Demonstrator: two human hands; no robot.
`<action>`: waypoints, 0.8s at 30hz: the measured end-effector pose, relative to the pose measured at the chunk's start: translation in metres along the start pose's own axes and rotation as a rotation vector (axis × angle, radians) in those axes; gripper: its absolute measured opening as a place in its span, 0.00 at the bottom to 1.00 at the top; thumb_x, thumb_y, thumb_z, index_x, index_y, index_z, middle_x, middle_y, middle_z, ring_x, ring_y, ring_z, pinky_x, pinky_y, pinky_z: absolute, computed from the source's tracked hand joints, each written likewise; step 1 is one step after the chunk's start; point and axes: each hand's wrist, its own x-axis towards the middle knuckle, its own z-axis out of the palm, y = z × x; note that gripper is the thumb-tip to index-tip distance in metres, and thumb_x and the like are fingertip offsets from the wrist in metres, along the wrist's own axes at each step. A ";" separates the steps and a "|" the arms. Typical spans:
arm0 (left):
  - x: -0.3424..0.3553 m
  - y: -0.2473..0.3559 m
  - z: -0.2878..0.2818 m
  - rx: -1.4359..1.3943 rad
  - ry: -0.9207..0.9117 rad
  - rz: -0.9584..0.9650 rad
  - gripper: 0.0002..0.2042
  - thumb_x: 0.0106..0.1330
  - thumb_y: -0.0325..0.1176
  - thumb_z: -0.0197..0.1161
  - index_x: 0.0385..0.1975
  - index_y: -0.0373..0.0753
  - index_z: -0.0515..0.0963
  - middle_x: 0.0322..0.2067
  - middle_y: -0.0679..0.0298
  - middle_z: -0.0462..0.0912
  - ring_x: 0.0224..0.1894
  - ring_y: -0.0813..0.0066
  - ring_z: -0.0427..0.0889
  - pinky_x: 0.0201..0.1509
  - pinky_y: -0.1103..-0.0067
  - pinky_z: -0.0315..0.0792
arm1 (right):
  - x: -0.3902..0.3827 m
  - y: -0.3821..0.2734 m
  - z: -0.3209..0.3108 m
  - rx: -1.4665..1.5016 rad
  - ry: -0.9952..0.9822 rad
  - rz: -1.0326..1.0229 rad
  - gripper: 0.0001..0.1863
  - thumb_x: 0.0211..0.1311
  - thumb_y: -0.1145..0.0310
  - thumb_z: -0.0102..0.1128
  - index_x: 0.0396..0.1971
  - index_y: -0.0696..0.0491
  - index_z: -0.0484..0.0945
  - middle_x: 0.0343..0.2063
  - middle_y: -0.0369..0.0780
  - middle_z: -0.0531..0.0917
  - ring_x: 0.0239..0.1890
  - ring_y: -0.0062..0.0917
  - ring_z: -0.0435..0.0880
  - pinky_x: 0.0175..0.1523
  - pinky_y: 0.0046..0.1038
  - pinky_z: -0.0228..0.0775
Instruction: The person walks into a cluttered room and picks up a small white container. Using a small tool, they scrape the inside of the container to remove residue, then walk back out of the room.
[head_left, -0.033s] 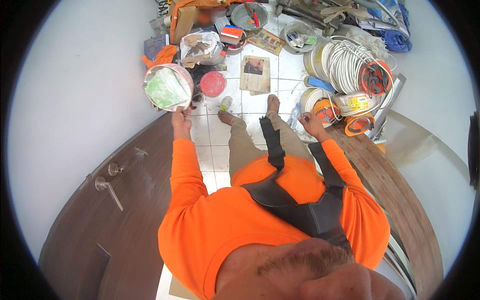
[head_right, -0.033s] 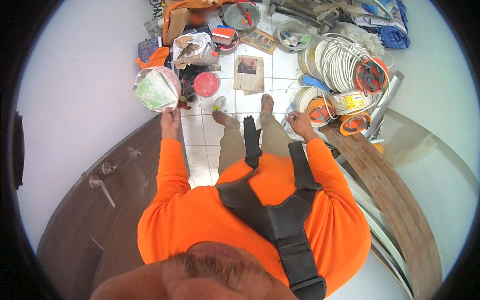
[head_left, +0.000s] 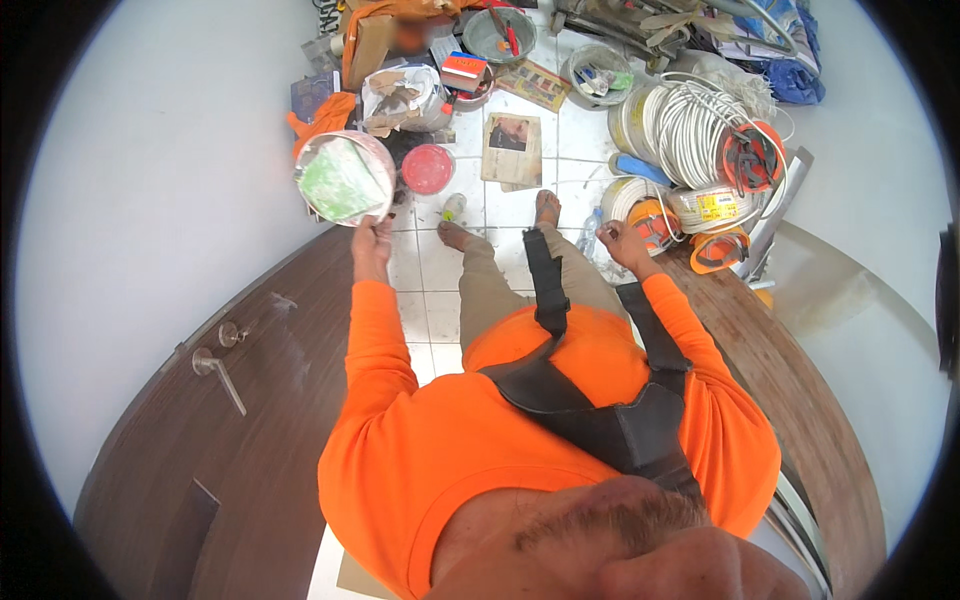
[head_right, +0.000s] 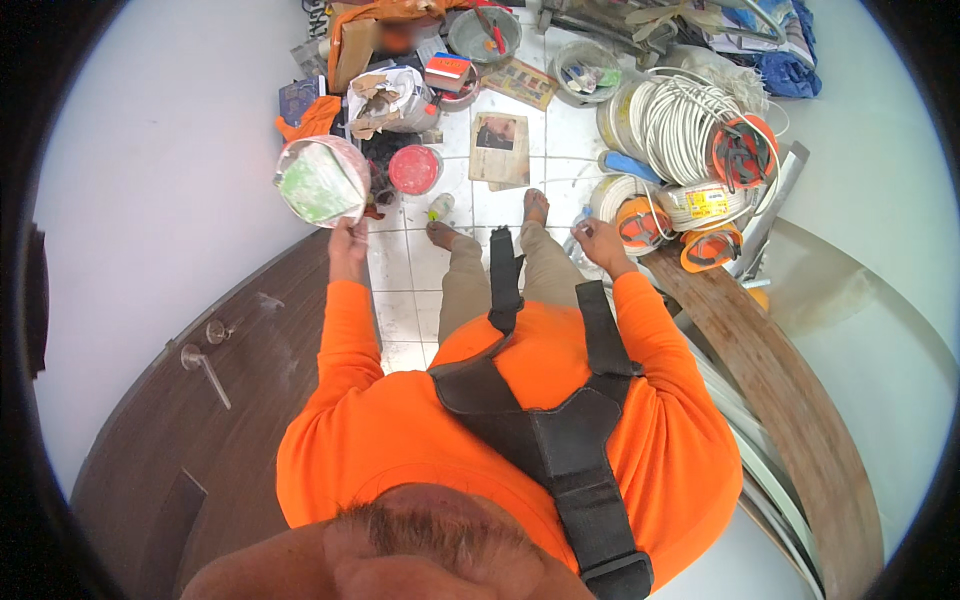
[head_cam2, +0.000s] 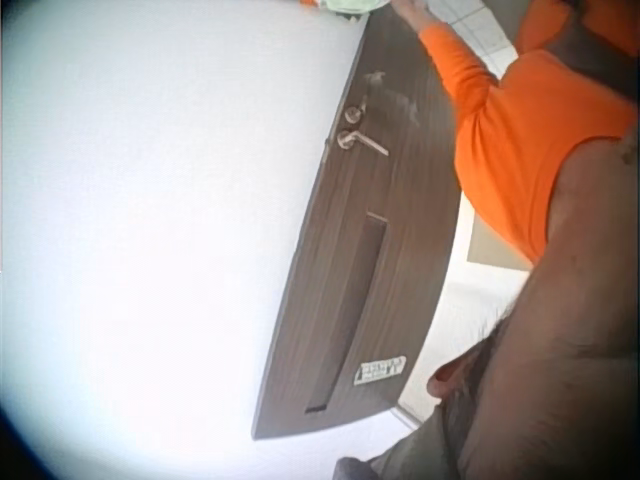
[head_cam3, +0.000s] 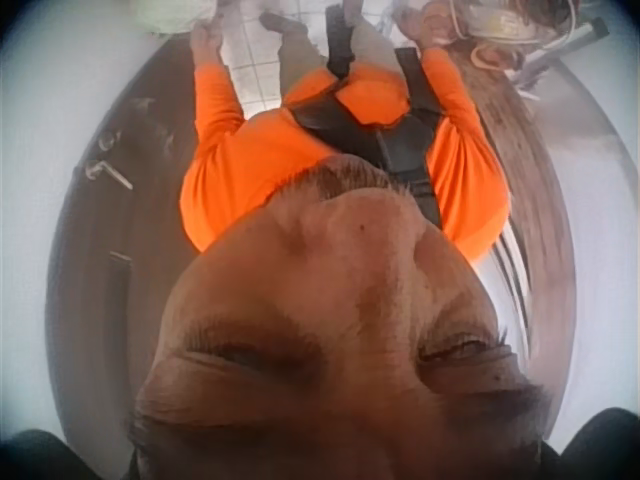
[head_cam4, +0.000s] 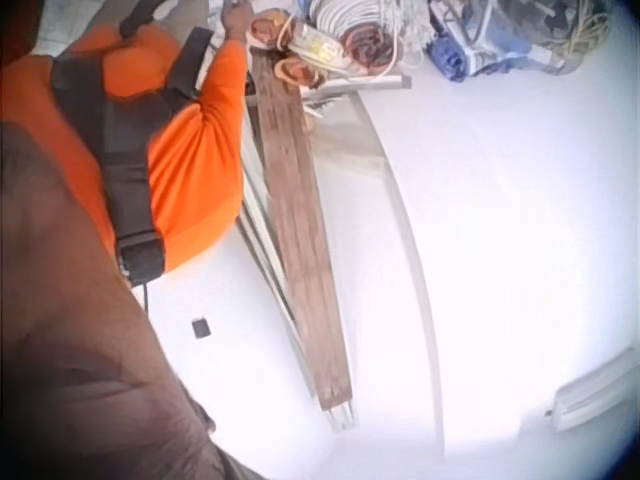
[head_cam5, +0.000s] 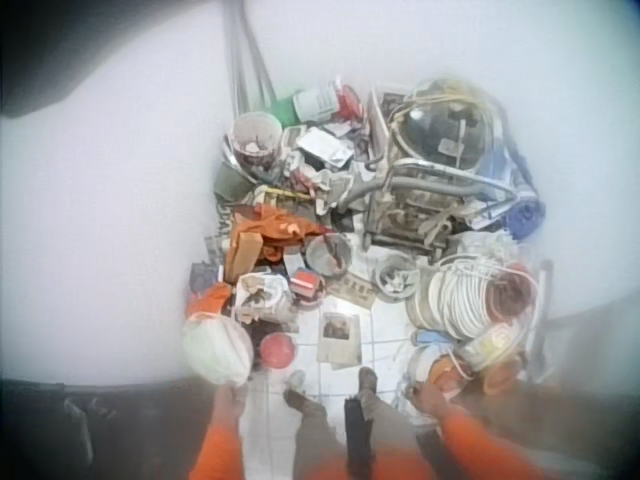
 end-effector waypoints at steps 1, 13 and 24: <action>-0.021 -0.012 0.015 -0.074 0.037 -0.065 0.17 0.61 0.17 0.56 0.51 0.32 0.73 0.44 0.56 0.83 0.42 0.64 0.85 0.43 0.72 0.84 | 0.007 0.003 -0.007 0.004 -0.005 -0.003 0.23 0.63 0.50 0.63 0.41 0.57 0.84 0.32 0.49 0.86 0.37 0.42 0.86 0.46 0.38 0.76; -0.122 -0.093 0.039 -0.020 -0.031 -0.229 0.13 0.62 0.20 0.56 0.47 0.34 0.75 0.44 0.58 0.83 0.45 0.65 0.83 0.57 0.67 0.81 | 0.018 0.152 -0.022 -0.017 0.204 0.055 0.22 0.61 0.54 0.63 0.38 0.61 0.85 0.28 0.46 0.87 0.34 0.33 0.87 0.44 0.33 0.77; -0.158 -0.117 0.106 0.134 -0.122 -0.243 0.19 0.77 0.31 0.50 0.64 0.35 0.65 0.58 0.54 0.77 0.59 0.59 0.78 0.65 0.59 0.75 | 0.061 0.107 -0.074 -0.093 -0.029 0.091 0.24 0.64 0.48 0.61 0.41 0.57 0.84 0.35 0.50 0.87 0.40 0.42 0.87 0.49 0.38 0.76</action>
